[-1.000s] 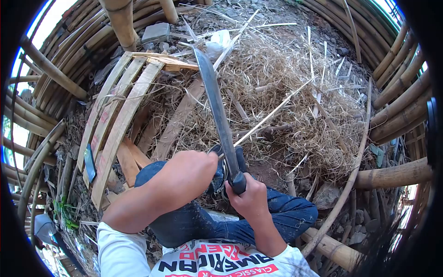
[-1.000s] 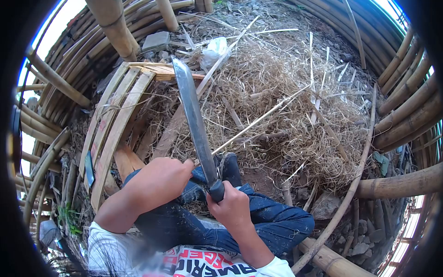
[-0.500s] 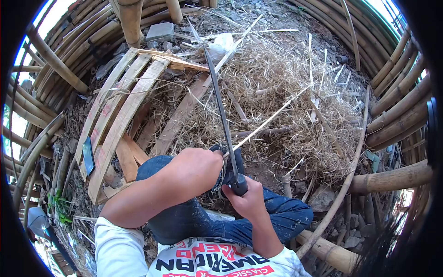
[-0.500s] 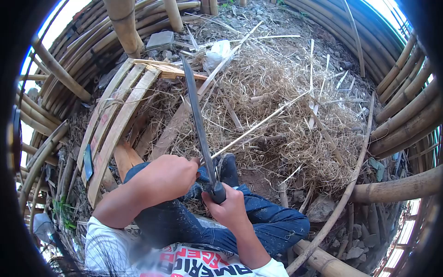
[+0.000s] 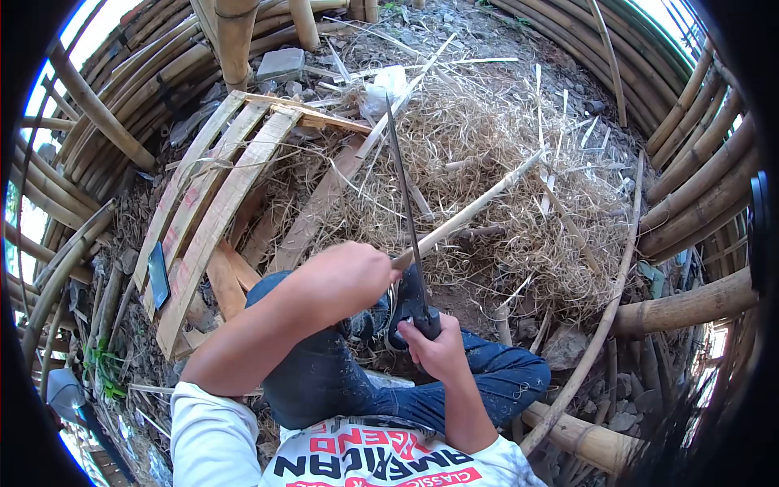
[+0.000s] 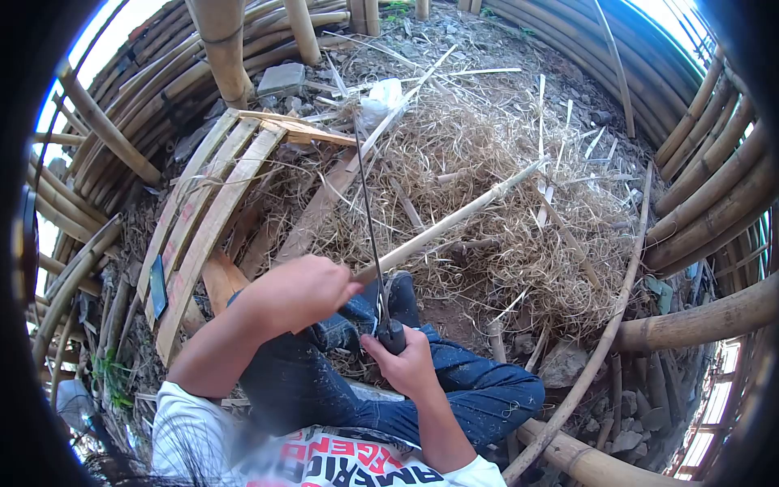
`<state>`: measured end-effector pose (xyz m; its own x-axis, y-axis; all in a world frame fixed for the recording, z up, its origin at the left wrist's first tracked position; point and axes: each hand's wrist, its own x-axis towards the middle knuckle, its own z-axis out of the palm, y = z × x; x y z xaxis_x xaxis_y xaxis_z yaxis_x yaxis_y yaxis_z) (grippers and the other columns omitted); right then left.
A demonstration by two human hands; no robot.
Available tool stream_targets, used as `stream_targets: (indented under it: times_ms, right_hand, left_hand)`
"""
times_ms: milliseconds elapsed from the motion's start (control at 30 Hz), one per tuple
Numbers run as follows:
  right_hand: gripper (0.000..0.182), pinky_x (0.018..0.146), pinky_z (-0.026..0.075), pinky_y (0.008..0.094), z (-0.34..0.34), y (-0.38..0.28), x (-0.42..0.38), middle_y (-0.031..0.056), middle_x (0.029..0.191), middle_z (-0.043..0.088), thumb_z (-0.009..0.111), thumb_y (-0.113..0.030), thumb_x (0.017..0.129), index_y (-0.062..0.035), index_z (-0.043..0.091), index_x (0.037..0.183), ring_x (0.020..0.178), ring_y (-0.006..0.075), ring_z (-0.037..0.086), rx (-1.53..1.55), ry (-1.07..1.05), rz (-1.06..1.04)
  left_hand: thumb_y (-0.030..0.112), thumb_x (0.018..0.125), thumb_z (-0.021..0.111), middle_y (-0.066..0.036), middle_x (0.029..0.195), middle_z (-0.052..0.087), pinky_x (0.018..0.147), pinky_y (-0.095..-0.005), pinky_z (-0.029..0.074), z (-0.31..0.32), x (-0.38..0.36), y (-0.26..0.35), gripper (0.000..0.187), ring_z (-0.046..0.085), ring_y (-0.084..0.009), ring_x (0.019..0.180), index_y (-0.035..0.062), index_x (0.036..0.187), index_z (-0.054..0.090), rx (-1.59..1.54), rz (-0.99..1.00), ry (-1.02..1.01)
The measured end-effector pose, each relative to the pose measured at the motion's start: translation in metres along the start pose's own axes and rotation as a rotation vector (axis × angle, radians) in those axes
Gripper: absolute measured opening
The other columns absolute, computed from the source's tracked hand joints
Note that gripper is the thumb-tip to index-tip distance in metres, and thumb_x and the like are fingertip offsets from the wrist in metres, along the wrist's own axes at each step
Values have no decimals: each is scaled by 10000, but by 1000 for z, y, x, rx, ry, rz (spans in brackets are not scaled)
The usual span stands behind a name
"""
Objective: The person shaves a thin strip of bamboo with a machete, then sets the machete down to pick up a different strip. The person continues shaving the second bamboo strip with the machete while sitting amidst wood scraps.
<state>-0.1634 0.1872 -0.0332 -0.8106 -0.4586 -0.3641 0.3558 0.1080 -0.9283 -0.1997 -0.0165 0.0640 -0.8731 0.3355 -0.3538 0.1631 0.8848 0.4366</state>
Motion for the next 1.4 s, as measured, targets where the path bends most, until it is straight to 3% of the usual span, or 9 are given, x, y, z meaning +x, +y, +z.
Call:
stream_targets:
  times_ms: [100, 267, 500, 633, 667, 867, 1033, 1267, 1400]
  right_hand:
    - [226, 464, 377, 238, 3, 7, 4, -24, 593, 580, 729, -189, 872, -21, 636, 753, 503, 42, 494, -89, 65, -129]
    - [244, 489, 381, 245, -2, 2, 9, -13, 598, 589, 744, -199, 856, -16, 632, 740, 529, 50, 500, 16, 51, 51]
    - [230, 530, 419, 278, -17, 39, 28, -19, 583, 578, 780, -198, 804, -13, 655, 748, 556, 62, 474, -276, 173, -176]
    - [263, 531, 447, 328, -12, 40, 24, 80, 583, 598, 789, -212, 781, -8, 629, 740, 530, 141, 575, -521, 302, -248]
    - [273, 534, 460, 353, -13, 39, 23, 131, 593, 602, 785, -217, 775, -5, 617, 737, 531, 223, 620, -628, 327, -295]
    - [295, 545, 467, 379, -14, 38, 15, 142, 582, 588, 771, -231, 773, -5, 594, 706, 551, 321, 618, -659, 417, -317]
    - [247, 554, 467, 378, -20, 32, 16, 147, 591, 590, 761, -184, 761, 1, 605, 716, 539, 276, 609, -891, 479, -291]
    - [245, 541, 435, 349, 4, 14, 27, 107, 567, 528, 732, -151, 756, 12, 562, 690, 518, 187, 513, -783, 348, -290]
    - [244, 494, 407, 308, 3, 18, 28, 43, 545, 519, 719, -139, 773, -4, 547, 666, 499, 121, 491, -700, 370, -281]
  left_hand:
    - [317, 977, 510, -221, 741, 646, 727, -477, 503, 3, -2, -3, 395, 645, -407, 775, -47, 869, 619, -27, 41, -66]
    - [266, 928, 581, -199, 844, 659, 826, -447, 489, 3, 3, -13, 289, 635, -374, 918, -20, 919, 621, -7, -22, -129]
    - [167, 845, 617, -195, 793, 659, 757, -473, 512, 15, 16, -28, 175, 651, -394, 822, -6, 869, 625, 87, 58, -147]
    - [125, 782, 616, -194, 767, 661, 724, -471, 522, 23, 19, -34, 144, 667, -370, 783, 0, 853, 632, 137, 162, 37]
    - [121, 765, 616, -190, 756, 662, 713, -465, 526, 20, 21, -35, 146, 669, -367, 771, 2, 848, 634, 170, 140, 40]
    - [113, 739, 608, -179, 747, 674, 689, -450, 542, 16, 19, -41, 133, 682, -352, 757, 8, 804, 656, 171, 168, 137]
    - [106, 756, 605, -201, 788, 677, 729, -461, 539, 15, 14, -48, 134, 678, -367, 805, 2, 822, 658, 63, 160, 177]
    - [55, 792, 580, -233, 872, 670, 756, -474, 527, 11, -5, -62, 242, 664, -402, 846, -47, 1009, 555, -116, 128, 263]
    - [76, 802, 614, -208, 1003, 693, 763, -423, 559, 2, -6, -47, 302, 691, -347, 916, -42, 1077, 571, -152, -14, 184]
